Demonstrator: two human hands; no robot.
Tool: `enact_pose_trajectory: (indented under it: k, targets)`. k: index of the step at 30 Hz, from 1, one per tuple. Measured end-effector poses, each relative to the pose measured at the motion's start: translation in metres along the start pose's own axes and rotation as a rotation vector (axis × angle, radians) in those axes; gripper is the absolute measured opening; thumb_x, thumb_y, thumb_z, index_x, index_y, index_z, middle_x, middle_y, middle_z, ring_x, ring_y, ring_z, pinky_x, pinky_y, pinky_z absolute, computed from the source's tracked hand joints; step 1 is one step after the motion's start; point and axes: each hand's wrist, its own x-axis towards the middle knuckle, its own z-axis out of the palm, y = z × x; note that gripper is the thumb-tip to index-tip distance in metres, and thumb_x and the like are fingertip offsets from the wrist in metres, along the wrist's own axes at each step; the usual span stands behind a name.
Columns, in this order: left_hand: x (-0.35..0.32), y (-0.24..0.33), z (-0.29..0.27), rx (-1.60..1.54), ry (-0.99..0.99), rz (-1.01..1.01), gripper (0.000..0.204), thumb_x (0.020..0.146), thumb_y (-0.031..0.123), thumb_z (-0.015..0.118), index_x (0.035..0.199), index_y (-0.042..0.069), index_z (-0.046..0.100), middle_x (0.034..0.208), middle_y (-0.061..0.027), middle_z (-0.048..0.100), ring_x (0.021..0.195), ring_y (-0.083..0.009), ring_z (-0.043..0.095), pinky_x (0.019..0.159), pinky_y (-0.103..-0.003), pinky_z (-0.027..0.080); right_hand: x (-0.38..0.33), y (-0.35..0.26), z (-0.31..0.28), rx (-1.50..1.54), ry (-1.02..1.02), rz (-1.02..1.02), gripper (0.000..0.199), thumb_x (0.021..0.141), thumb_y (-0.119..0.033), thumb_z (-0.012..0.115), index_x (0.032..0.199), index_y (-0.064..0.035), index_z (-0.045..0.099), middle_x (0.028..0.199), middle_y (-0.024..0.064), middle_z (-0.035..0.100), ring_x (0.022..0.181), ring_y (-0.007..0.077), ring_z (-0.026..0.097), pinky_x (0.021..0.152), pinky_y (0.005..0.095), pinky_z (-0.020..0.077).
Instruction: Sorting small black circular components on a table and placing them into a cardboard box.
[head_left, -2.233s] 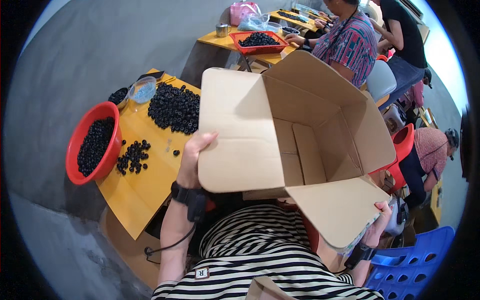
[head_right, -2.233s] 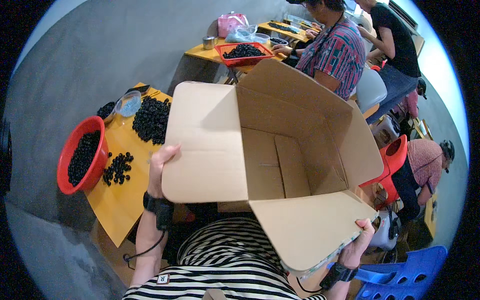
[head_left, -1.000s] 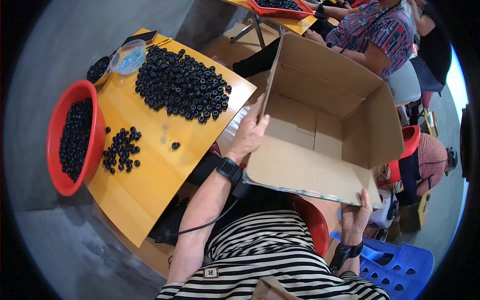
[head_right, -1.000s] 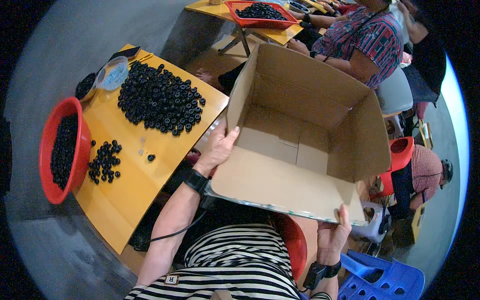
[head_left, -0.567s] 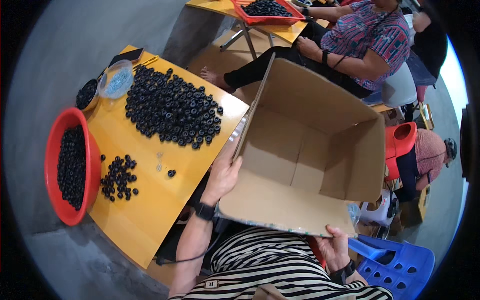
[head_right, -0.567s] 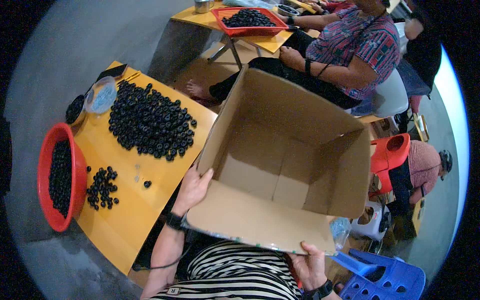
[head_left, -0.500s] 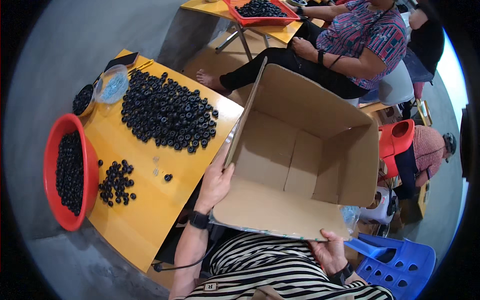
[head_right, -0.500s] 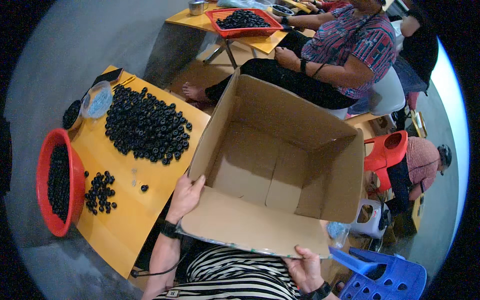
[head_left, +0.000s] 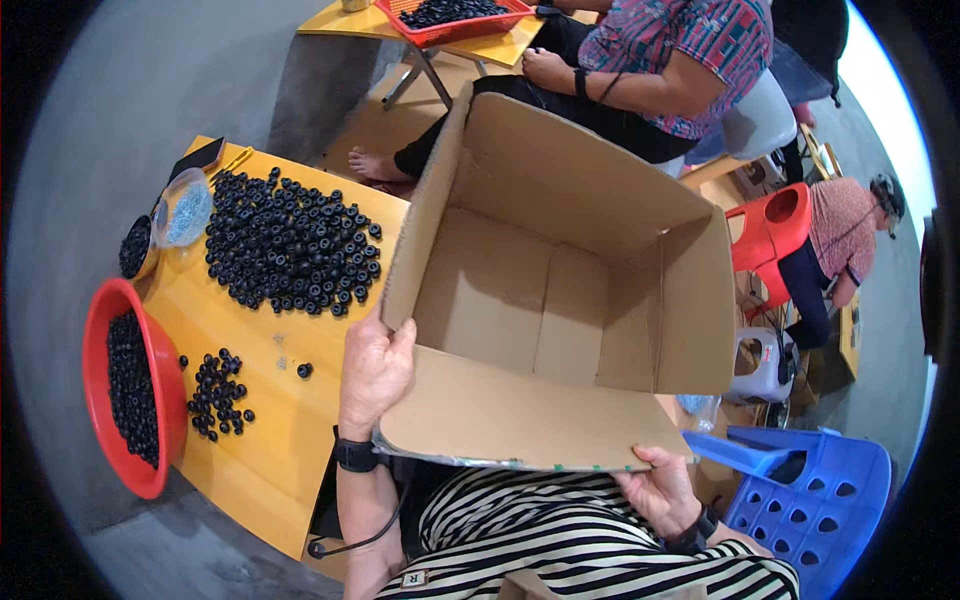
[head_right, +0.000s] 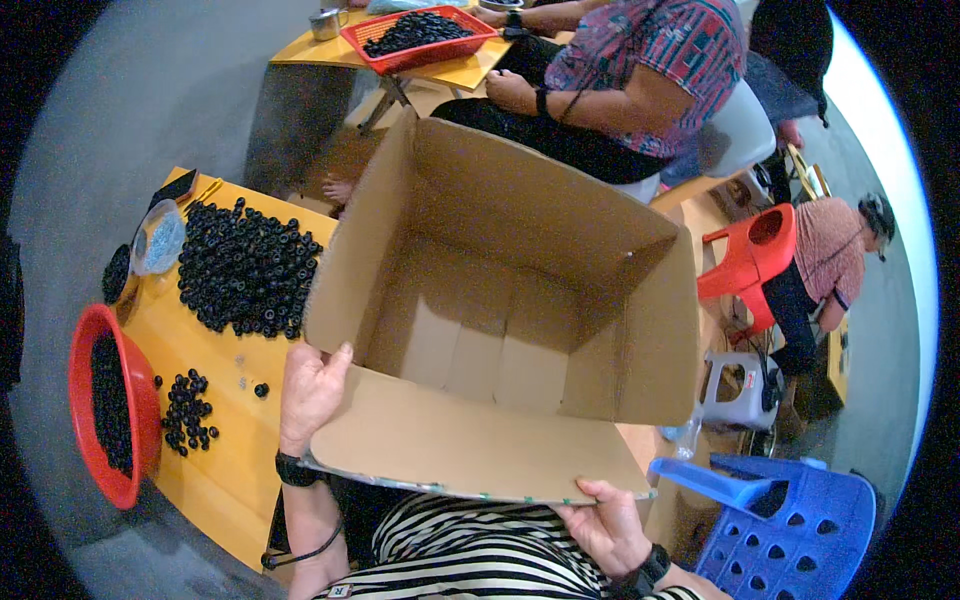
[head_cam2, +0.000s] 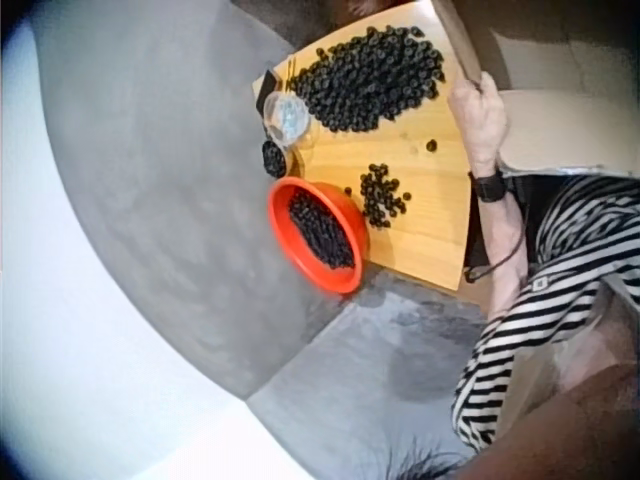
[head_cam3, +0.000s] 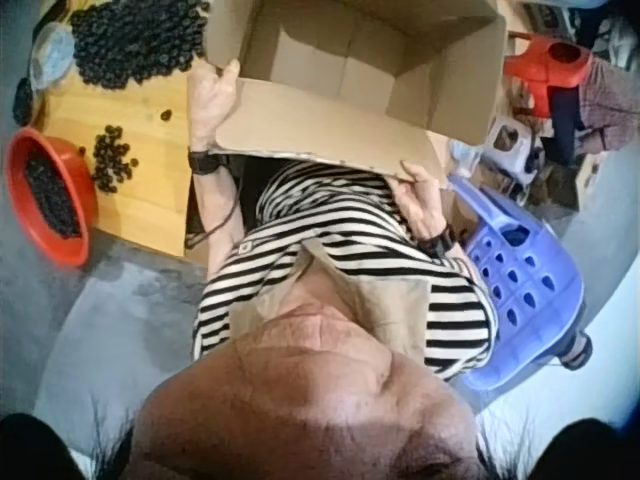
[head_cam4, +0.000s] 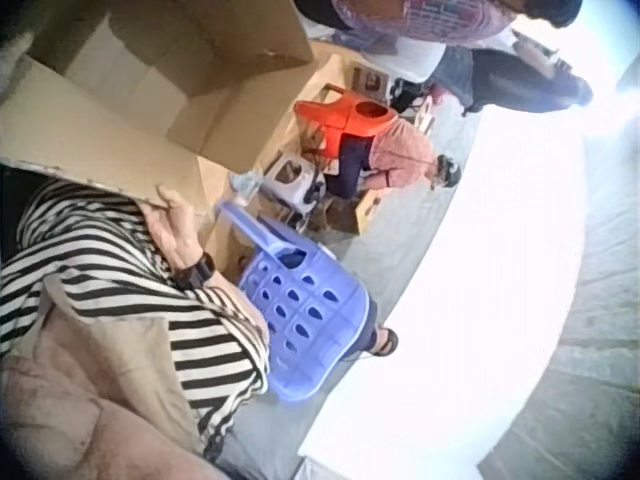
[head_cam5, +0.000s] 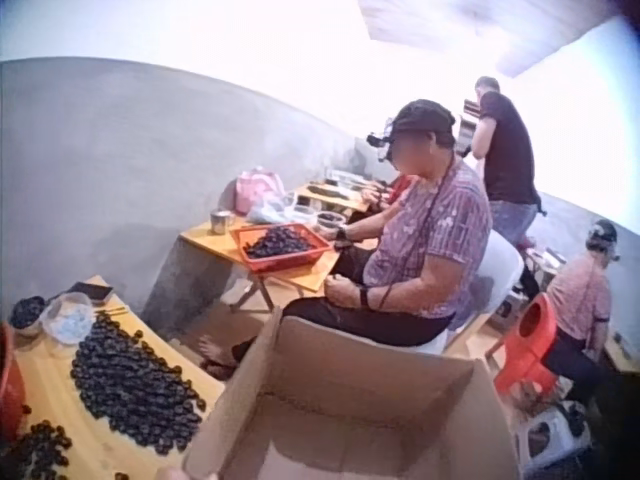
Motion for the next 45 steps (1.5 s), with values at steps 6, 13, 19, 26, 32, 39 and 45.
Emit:
enact_pose_trajectory:
  k: [6, 13, 19, 26, 32, 39, 45]
  targets:
    - [-0.007, -0.004, -0.008, -0.066, 0.085, 0.019, 0.023, 0.091, 0.01, 0.058, 0.078, -0.009, 0.059, 0.058, -0.0158, 0.057, 0.05, -0.0128, 0.045, 0.049, -0.036, 0.039, -0.016, -0.013, 0.013, -0.125, -0.064, 0.079, 0.052, 0.09, -0.007, 0.06, 0.135, 0.0027, 0.038, 0.135, 0.0233, 0.05, 0.123, 0.0362, 0.054, 0.103, 0.0513, 0.0481]
    - [0.004, -0.022, -0.009, -0.398, 0.08, -0.215, 0.018, 0.096, 0.005, 0.054, 0.094, -0.011, 0.062, 0.084, -0.0104, 0.067, 0.074, -0.0158, 0.067, 0.065, -0.03, 0.058, 0.063, -0.169, -0.153, -1.189, -0.071, 0.015, 0.037, 0.095, -0.027, 0.059, 0.124, -0.0029, 0.059, 0.105, 0.013, 0.07, 0.084, 0.023, 0.068, 0.077, 0.0352, 0.0561]
    - [0.002, -0.01, -0.001, -0.3, 0.12, -0.195, 0.015, 0.095, 0.003, 0.055, 0.094, -0.01, 0.063, 0.085, -0.0102, 0.067, 0.07, -0.0139, 0.065, 0.064, -0.029, 0.057, 0.108, -0.211, -0.068, -0.698, -0.194, -0.41, 0.043, 0.101, -0.036, 0.047, 0.129, -0.0033, 0.053, 0.12, 0.0093, 0.062, 0.107, 0.0217, 0.062, 0.087, 0.0341, 0.0526]
    - [0.006, 0.037, -0.002, -0.181, 0.214, -0.265, 0.012, 0.093, 0.003, 0.059, 0.092, -0.008, 0.064, 0.083, -0.0096, 0.066, 0.069, -0.0141, 0.063, 0.059, -0.029, 0.055, 0.068, -0.203, 0.004, -0.489, -0.207, -0.53, 0.051, 0.096, -0.037, 0.052, 0.133, -0.0022, 0.05, 0.123, 0.0087, 0.06, 0.111, 0.021, 0.059, 0.093, 0.0336, 0.0482]
    - [0.013, 0.041, -0.007, -0.104, 0.185, -0.151, 0.012, 0.091, 0.001, 0.061, 0.086, -0.009, 0.064, 0.08, -0.01, 0.066, 0.069, -0.0144, 0.063, 0.057, -0.029, 0.054, 0.039, -0.2, 0.054, -1.212, 0.149, -0.439, 0.055, 0.075, -0.01, 0.057, 0.128, 0.0037, 0.051, 0.119, 0.011, 0.058, 0.109, 0.0213, 0.055, 0.094, 0.0298, 0.0425]
    - [0.014, 0.018, -0.01, -0.087, 0.14, -0.075, 0.009, 0.09, 0.002, 0.061, 0.087, -0.006, 0.065, 0.075, -0.0128, 0.066, 0.061, -0.0225, 0.062, 0.056, -0.033, 0.049, 0.043, -0.192, 0.058, -1.192, 0.163, -0.443, 0.049, 0.07, -0.003, 0.054, 0.119, 0.0029, 0.056, 0.106, 0.0118, 0.062, 0.094, 0.0231, 0.06, 0.081, 0.0316, 0.0499]
    - [0.024, 0.03, -0.018, 0.092, 0.084, 0.16, 0.012, 0.088, 0.003, 0.062, 0.081, -0.008, 0.062, 0.069, -0.0226, 0.06, 0.059, -0.0394, 0.059, 0.053, -0.042, 0.043, 0.042, -0.184, 0.048, -1.252, 0.265, -0.504, 0.055, 0.066, -0.003, 0.054, 0.121, 0.0025, 0.057, 0.103, 0.0096, 0.063, 0.087, 0.0216, 0.062, 0.073, 0.0309, 0.0515]
